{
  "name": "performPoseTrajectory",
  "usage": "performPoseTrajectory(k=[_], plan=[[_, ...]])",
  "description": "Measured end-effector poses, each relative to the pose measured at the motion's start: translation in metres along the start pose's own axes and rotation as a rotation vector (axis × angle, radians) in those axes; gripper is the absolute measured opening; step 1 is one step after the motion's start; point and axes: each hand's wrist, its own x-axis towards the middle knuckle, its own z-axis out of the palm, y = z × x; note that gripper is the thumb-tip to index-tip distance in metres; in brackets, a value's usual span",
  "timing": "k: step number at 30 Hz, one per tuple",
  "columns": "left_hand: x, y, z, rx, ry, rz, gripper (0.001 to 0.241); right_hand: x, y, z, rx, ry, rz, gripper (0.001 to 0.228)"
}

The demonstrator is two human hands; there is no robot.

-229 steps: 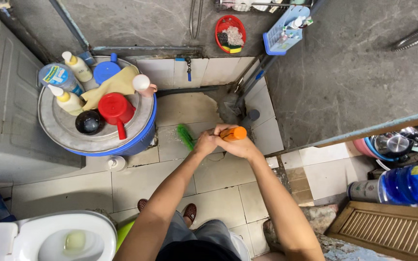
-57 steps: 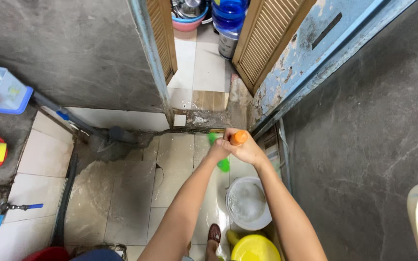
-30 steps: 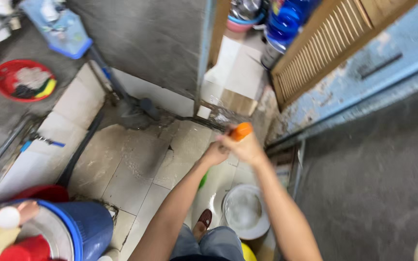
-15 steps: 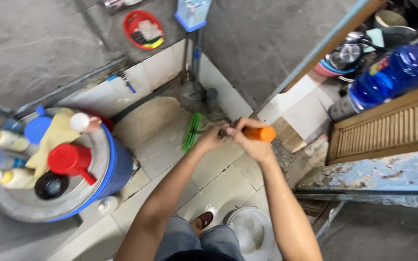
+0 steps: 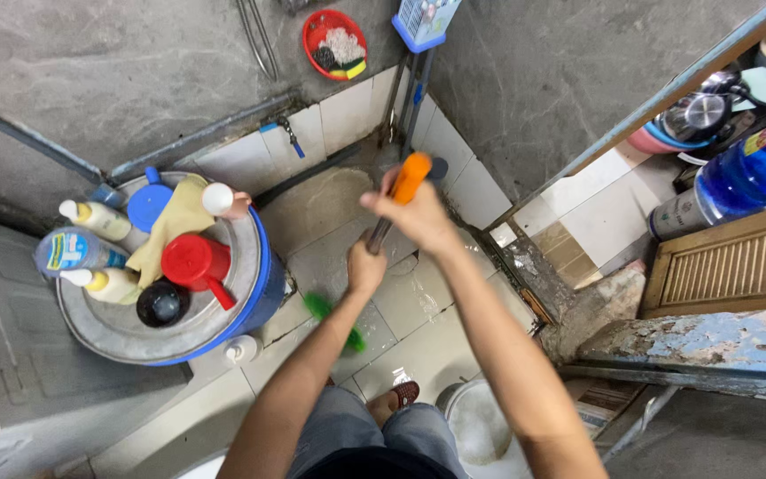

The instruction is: The person washes a red basin with a cloth, rinses it under a tap, and then scrubs the tiled bathroom floor with a green broom. The person also turns the tap on and off during the process.

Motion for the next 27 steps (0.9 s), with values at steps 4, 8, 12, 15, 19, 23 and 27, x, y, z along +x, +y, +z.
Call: performPoseTrajectory(k=[4,8,12,15,19,23,27], plan=[[0.015,-0.041,0.025,-0.1,0.194,0.127,0.026,0.004,0.043,0.021,-0.02,-0.114,0.052,0.033],[0.017,-0.087,0.03,0.173,0.059,0.113,0.03,-0.023,0.06,0.031,-0.146,-0.254,-0.036,0.02],[0.034,-0.109,0.028,0.401,0.259,0.561,0.036,-0.046,0.042,0.047,-0.1,-0.346,-0.183,0.017],[0.046,-0.112,0.018,0.157,0.114,0.786,0.04,-0.058,0.029,0.056,-0.071,-0.401,-0.413,0.017],[0.049,-0.085,0.006,-0.26,-0.324,0.797,0.039,-0.07,0.002,0.037,-0.279,-0.354,-0.288,0.019],[0.055,-0.019,0.0,0.051,-0.499,0.308,0.045,-0.073,-0.052,0.015,-0.218,-0.032,-0.246,0.019],[0.014,0.013,-0.016,-0.159,-0.557,0.236,0.06,-0.077,-0.067,0.005,0.019,0.102,-0.168,0.029]])
